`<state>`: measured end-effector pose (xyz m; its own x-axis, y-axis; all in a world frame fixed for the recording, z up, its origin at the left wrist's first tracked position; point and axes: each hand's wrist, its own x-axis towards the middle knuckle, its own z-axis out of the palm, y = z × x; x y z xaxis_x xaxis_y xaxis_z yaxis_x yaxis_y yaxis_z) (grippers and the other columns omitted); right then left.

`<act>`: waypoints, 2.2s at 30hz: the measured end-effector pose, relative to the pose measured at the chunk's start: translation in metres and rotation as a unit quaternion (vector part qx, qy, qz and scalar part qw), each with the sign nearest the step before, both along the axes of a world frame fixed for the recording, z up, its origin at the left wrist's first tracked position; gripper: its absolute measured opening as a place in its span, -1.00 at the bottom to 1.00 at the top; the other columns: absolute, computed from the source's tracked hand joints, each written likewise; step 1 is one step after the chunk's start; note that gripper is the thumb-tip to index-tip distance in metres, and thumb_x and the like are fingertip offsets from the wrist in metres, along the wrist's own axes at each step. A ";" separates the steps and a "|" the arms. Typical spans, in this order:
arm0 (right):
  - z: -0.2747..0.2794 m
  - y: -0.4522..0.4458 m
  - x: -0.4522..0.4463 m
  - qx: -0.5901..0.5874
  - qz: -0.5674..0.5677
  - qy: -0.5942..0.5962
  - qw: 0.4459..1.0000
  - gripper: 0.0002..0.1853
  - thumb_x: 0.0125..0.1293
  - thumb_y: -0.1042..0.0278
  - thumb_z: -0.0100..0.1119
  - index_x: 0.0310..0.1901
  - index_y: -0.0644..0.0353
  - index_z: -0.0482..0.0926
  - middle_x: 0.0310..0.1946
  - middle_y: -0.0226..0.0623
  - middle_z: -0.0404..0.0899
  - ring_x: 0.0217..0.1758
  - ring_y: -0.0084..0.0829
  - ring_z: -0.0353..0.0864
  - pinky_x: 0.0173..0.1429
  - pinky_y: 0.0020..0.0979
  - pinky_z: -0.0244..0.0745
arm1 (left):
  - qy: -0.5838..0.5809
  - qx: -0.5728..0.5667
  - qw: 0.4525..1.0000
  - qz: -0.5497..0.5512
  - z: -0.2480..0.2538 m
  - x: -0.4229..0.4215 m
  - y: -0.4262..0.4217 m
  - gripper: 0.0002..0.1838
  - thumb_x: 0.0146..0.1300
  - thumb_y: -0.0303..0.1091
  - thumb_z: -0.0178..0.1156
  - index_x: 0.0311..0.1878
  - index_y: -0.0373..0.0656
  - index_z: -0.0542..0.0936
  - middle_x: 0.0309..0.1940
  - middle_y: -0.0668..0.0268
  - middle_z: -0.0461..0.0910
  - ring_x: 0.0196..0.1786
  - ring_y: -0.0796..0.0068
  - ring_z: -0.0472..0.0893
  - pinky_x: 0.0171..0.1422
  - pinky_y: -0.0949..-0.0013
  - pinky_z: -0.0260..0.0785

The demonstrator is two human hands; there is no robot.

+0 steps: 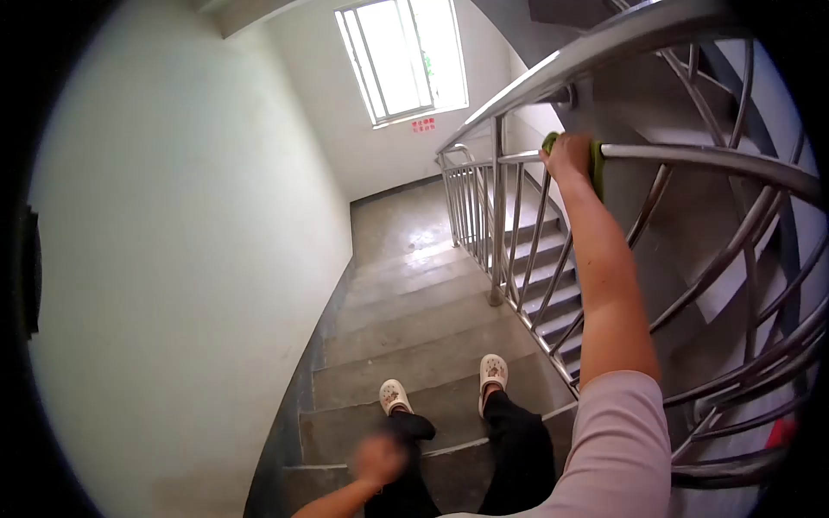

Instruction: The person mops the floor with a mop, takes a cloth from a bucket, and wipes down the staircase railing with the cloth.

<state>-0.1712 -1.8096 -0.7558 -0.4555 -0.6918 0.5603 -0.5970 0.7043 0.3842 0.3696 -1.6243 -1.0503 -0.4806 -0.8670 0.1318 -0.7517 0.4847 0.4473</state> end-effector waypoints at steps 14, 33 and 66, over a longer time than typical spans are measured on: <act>0.171 0.259 0.095 0.026 -0.022 0.077 0.996 -0.38 0.12 -0.36 -0.08 -0.24 0.14 0.53 -0.48 -0.19 0.57 -0.36 -0.25 0.55 -0.16 -0.26 0.35 | -0.094 -0.090 0.990 -0.052 0.016 -0.006 0.012 -0.79 0.06 -0.20 0.07 -0.51 -0.10 0.57 -0.56 0.18 0.53 -0.49 0.22 0.53 -0.43 0.17 0.36; 0.294 0.453 0.082 -0.068 -0.145 0.159 0.974 -0.49 0.35 -0.14 -0.26 -0.19 0.16 0.53 -0.59 -0.18 0.54 -0.52 -0.28 0.58 -0.39 -0.34 0.46 | -0.004 -0.191 0.979 -0.067 -0.011 0.008 0.001 -0.81 0.05 -0.22 0.09 -0.44 -0.14 0.56 -0.48 0.15 0.51 -0.43 0.18 0.51 -0.36 0.15 0.36; 0.285 0.450 0.082 -0.092 -0.102 0.214 0.967 -0.47 0.32 -0.18 -0.22 -0.23 0.17 0.54 -0.58 -0.16 0.56 -0.54 -0.25 0.58 -0.45 -0.35 0.45 | 0.026 -0.127 0.991 -0.041 0.010 0.010 0.008 -0.79 0.01 -0.29 0.12 -0.27 -0.14 0.53 -0.50 0.13 0.49 -0.49 0.12 0.48 -0.42 0.13 0.31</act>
<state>-0.0887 -1.3593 -0.4704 -0.2708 -0.4816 0.8335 -0.2517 0.8711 0.4216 0.3791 -1.6167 -1.0404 -0.5349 -0.7604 0.3684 -0.6836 0.6457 0.3402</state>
